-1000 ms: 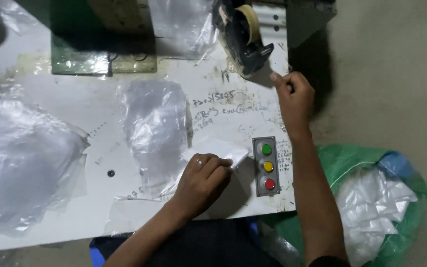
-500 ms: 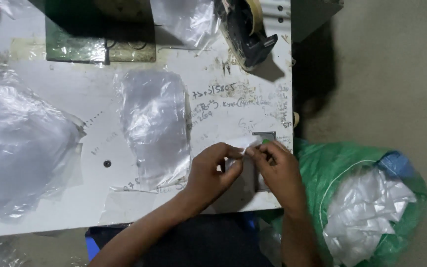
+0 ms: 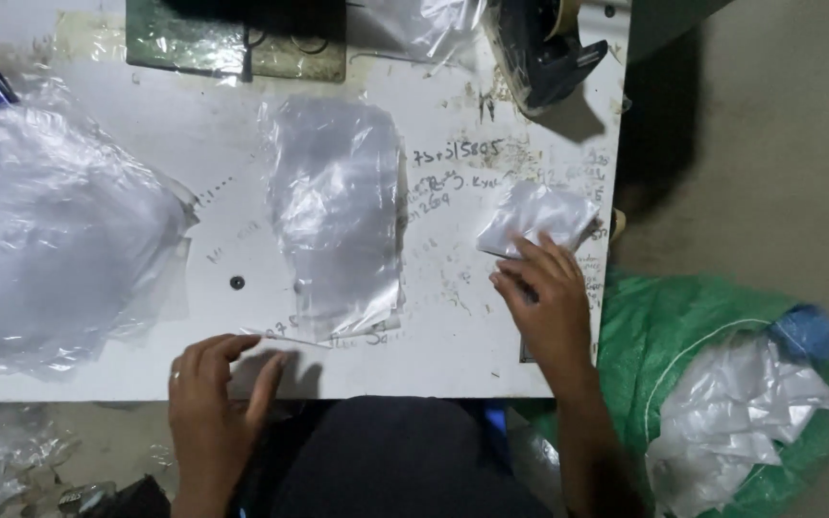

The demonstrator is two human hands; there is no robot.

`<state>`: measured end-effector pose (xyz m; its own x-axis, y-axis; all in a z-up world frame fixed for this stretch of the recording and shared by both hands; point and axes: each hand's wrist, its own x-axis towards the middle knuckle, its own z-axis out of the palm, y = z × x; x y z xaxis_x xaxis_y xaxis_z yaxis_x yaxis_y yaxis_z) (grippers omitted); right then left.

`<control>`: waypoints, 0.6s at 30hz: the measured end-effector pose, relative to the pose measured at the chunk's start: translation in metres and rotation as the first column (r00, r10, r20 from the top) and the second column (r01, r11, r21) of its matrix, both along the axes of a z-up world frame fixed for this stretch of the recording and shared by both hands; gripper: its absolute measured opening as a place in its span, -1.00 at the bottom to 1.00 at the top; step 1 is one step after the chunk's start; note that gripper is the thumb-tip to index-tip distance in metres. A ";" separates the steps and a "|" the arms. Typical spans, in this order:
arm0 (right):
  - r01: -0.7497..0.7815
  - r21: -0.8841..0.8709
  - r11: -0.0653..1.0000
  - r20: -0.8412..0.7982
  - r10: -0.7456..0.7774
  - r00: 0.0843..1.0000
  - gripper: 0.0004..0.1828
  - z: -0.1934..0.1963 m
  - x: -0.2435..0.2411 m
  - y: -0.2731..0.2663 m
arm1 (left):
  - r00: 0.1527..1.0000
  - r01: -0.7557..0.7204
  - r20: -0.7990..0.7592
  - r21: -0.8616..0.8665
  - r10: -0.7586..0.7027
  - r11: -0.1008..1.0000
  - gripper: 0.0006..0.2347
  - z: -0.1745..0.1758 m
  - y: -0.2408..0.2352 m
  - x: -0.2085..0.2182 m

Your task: Folding plastic bags and placing them into a collection sack while occasionally operating a control panel.

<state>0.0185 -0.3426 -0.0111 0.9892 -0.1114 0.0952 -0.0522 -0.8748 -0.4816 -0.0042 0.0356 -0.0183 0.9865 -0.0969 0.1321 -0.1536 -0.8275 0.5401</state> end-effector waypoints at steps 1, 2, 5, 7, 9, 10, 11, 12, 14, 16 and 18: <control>-0.004 -0.001 1.000 0.003 0.004 1.000 -0.79 0.011 0.001 0.018 | 1.000 -0.004 0.003 -0.001 0.004 1.000 -0.70 -0.003 0.007 -0.005; -0.004 0.070 0.998 0.146 -0.007 0.989 -0.81 0.022 0.001 0.034 | 0.994 -0.083 -0.063 0.059 0.087 0.995 -0.79 -0.007 0.012 -0.012; -0.178 0.269 0.946 0.216 0.121 0.969 -0.79 0.037 0.000 0.076 | 0.963 -0.180 -0.180 0.118 0.199 0.977 -0.88 -0.009 0.023 -0.028; -0.290 0.385 0.876 0.177 0.238 0.955 -0.77 0.042 -0.008 0.102 | 0.957 -0.166 -0.224 0.097 0.184 0.981 -0.89 0.000 0.022 -0.027; -0.326 0.744 0.584 -0.137 0.610 0.780 -0.18 0.048 -0.008 0.131 | 0.873 -0.167 -0.484 -0.174 0.063 0.970 -0.89 0.019 0.012 -0.018; -0.336 0.741 0.581 -0.129 0.614 0.779 -0.18 0.042 -0.009 0.137 | 0.877 -0.170 -0.476 -0.175 0.068 0.970 -0.89 0.031 0.005 -0.007; -0.327 0.775 0.541 -0.136 0.648 0.749 -0.43 0.036 -0.010 0.143 | 0.815 -0.132 -0.569 -0.359 -0.104 0.924 -0.89 0.043 0.000 0.004; -0.310 0.809 0.500 -0.145 0.681 0.718 -0.66 0.031 -0.013 0.150 | 0.729 -0.121 -0.621 -0.531 -0.288 0.839 -0.88 0.055 -0.006 0.012; -0.234 0.800 0.553 -0.169 0.581 0.796 -0.73 0.033 -0.014 0.144 | 0.815 -0.166 -0.556 -0.496 -0.165 0.852 -0.86 0.057 -0.011 0.035; -0.158 0.786 0.597 -0.186 0.473 0.861 -0.80 0.032 -0.012 0.136 | 0.882 -0.215 -0.470 -0.469 -0.036 0.856 -0.82 0.061 -0.022 0.067; -0.108 0.724 0.681 -0.109 0.267 0.957 -0.84 0.030 -0.013 0.126 | 0.940 -0.336 -0.251 -0.547 0.232 0.767 -0.76 0.067 -0.039 0.101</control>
<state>0.0059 -0.2168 0.0194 0.9846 0.1235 -0.1237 -0.0847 -0.2815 -0.9558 0.0973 -0.0029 0.0486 0.9682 0.2337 -0.0895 0.1691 -0.3473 0.9224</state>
